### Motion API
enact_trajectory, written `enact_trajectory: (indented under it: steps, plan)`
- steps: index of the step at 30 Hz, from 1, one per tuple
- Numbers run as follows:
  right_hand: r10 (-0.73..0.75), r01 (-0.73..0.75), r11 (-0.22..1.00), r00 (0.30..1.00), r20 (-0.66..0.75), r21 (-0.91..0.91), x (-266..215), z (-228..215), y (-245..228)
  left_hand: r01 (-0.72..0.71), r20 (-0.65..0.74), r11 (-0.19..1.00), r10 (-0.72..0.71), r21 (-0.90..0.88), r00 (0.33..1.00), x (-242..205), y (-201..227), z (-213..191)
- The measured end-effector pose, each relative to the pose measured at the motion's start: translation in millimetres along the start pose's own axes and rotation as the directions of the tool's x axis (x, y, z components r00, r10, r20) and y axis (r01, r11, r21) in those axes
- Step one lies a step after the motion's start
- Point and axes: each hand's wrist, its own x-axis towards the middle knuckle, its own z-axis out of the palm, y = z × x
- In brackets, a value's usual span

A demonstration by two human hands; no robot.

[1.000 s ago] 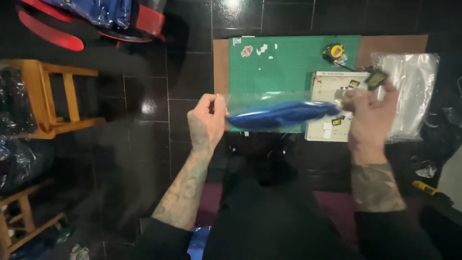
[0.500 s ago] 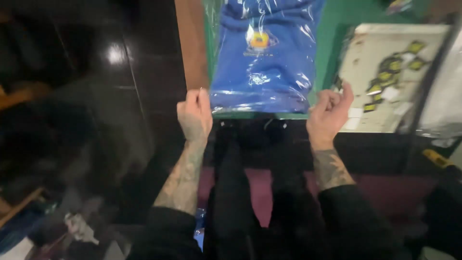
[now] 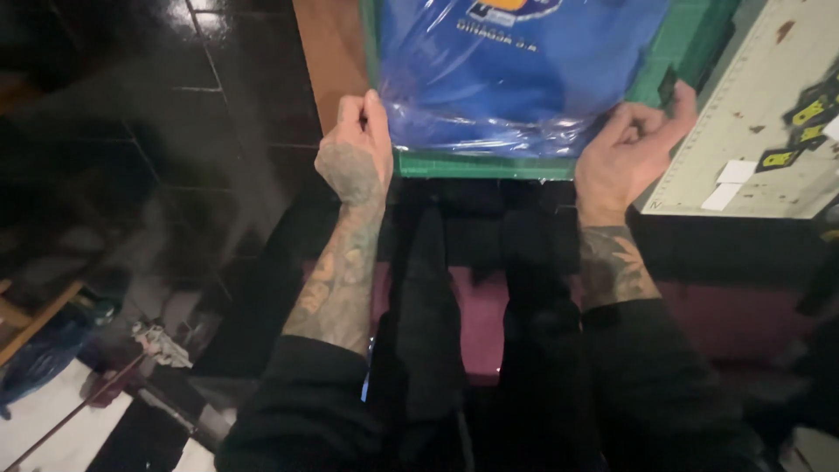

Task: The person repeatedly places blue t-shirts into clear plastic bags, seals them with small stickers, and stacks the finished packages on a chair. The process is repeated for multiple shirts in a consistent sequence.

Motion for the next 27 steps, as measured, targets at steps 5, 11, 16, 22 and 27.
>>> enact_trajectory:
  steps: [5, 11, 16, 22, 27]
  plan:
    - [0.042, -0.043, 0.999, 0.999, 0.013, 0.013, -6, -3, 3, 0.122, 0.064, 0.946, -0.108, -0.302, 0.992, -1, 21, -28]
    - [0.015, -0.014, 1.000, 1.000, -0.016, 0.010, -9, -3, 9, 0.249, 0.001, 0.730, -0.323, -0.637, 0.946, -74, 27, -14]
    - [0.012, -0.012, 0.998, 1.000, 0.001, 0.054, -13, -3, 7, -0.112, -0.063, 0.960, 0.099, -0.258, 0.993, -119, 67, 8]
    - [0.021, -0.063, 0.936, 0.992, 0.125, 0.346, -7, -22, 12, -0.025, -0.165, 0.990, 0.003, -0.136, 0.986, -94, 94, 47]
    - [-0.238, 0.228, 0.957, 0.971, 0.035, 0.178, -16, -64, -66, 0.019, -0.204, 0.987, -0.052, -0.157, 0.978, -91, 102, 42]
